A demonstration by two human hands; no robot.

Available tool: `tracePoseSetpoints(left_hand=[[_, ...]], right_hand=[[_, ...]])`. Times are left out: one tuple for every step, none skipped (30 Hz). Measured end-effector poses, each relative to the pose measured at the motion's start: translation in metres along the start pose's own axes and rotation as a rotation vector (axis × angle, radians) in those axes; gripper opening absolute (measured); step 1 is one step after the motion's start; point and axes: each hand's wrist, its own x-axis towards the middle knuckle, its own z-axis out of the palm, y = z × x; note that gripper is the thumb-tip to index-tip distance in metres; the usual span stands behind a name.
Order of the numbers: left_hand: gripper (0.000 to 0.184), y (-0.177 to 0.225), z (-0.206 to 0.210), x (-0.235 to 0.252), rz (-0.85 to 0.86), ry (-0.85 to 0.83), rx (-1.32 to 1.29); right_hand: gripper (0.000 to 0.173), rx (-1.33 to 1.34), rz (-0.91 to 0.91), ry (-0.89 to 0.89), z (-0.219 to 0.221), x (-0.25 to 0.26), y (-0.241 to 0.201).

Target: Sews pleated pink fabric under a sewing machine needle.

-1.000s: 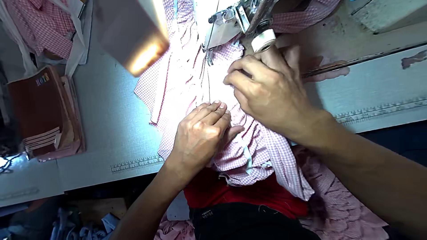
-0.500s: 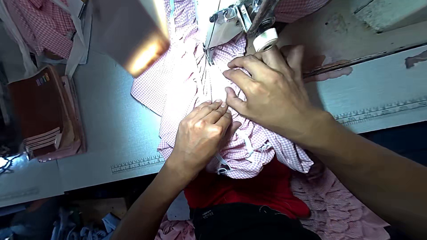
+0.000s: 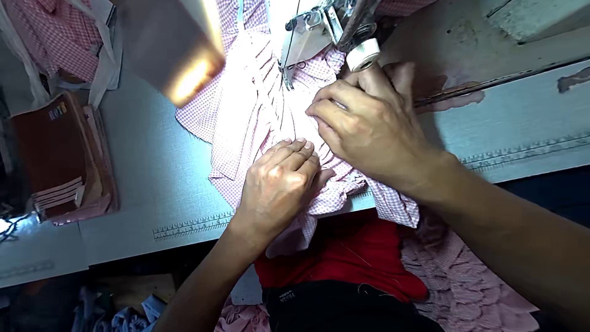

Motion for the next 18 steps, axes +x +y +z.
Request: tracePoseSetpoints(left_hand=[[0.031,0.0001,-0.0001,0.0000,0.002,0.001,0.004],[0.031,0.0001,0.0000,-0.0002,0.002,0.003,0.006],[0.031,0.0000,0.0001,-0.0004,0.002,0.005,0.006],[0.030,0.0001,0.0002,-0.0006,0.001,0.006,0.006],[0.030,0.0002,0.0005,-0.0005,0.002,0.006,0.005],[0.029,0.0002,0.0006,-0.0003,0.002,0.006,0.004],[0.029,0.0002,0.0004,-0.0004,0.000,0.003,0.001],[0.029,0.0004,0.0000,-0.0004,-0.002,-0.001,0.001],[0.029,0.0004,-0.0006,0.0000,-0.004,-0.007,-0.002],[0.029,0.0002,-0.0011,0.0004,-0.005,-0.010,-0.005],[0.029,0.0001,-0.0016,0.0005,-0.006,-0.010,-0.010],[0.029,0.0001,-0.0020,0.0002,-0.006,-0.011,-0.010],[0.029,-0.0001,-0.0021,0.0001,-0.003,-0.009,-0.011],[0.029,-0.0002,-0.0019,0.0002,0.000,-0.006,-0.010],[0.029,-0.0004,-0.0018,0.0002,0.003,-0.007,-0.004],[0.029,-0.0006,-0.0017,-0.0001,0.003,-0.009,0.002],[0.028,-0.0009,-0.0017,-0.0004,0.005,-0.012,0.007],[0.028,-0.0014,-0.0018,-0.0003,0.008,-0.014,0.009]], right_hand=[[0.027,0.001,0.007,-0.004,-0.0009,-0.0003,-0.0002],[0.030,0.000,0.012,-0.021,-0.0036,-0.0010,-0.0011],[0.033,-0.006,0.018,-0.037,-0.0058,-0.0013,-0.0019],[0.034,-0.010,0.021,-0.043,-0.0069,-0.0018,-0.0025],[0.033,-0.015,0.015,-0.043,-0.0074,-0.0022,-0.0027],[0.030,-0.020,-0.002,-0.032,-0.0070,-0.0021,-0.0024],[0.026,-0.019,-0.023,-0.017,-0.0055,-0.0020,-0.0019],[0.023,-0.017,-0.035,-0.009,-0.0033,-0.0014,-0.0013],[0.023,-0.024,-0.031,-0.009,-0.0013,-0.0005,0.0000],[0.027,-0.025,-0.017,-0.010,-0.0005,0.0002,0.0010],[0.032,-0.026,0.004,-0.012,-0.0005,0.0006,0.0014],[0.036,-0.028,0.022,-0.022,-0.0011,0.0002,0.0009],[0.037,-0.027,0.022,-0.024,-0.0018,-0.0007,0.0006],[0.035,-0.030,0.011,-0.020,-0.0030,-0.0020,-0.0001],[0.029,-0.041,-0.010,-0.004,-0.0025,-0.0026,0.0001],[0.024,-0.040,-0.037,0.010,-0.0017,-0.0029,0.0006],[0.022,-0.024,-0.060,0.013,-0.0007,-0.0029,0.0013],[0.022,-0.014,-0.069,0.003,-0.0008,-0.0029,0.0018]])
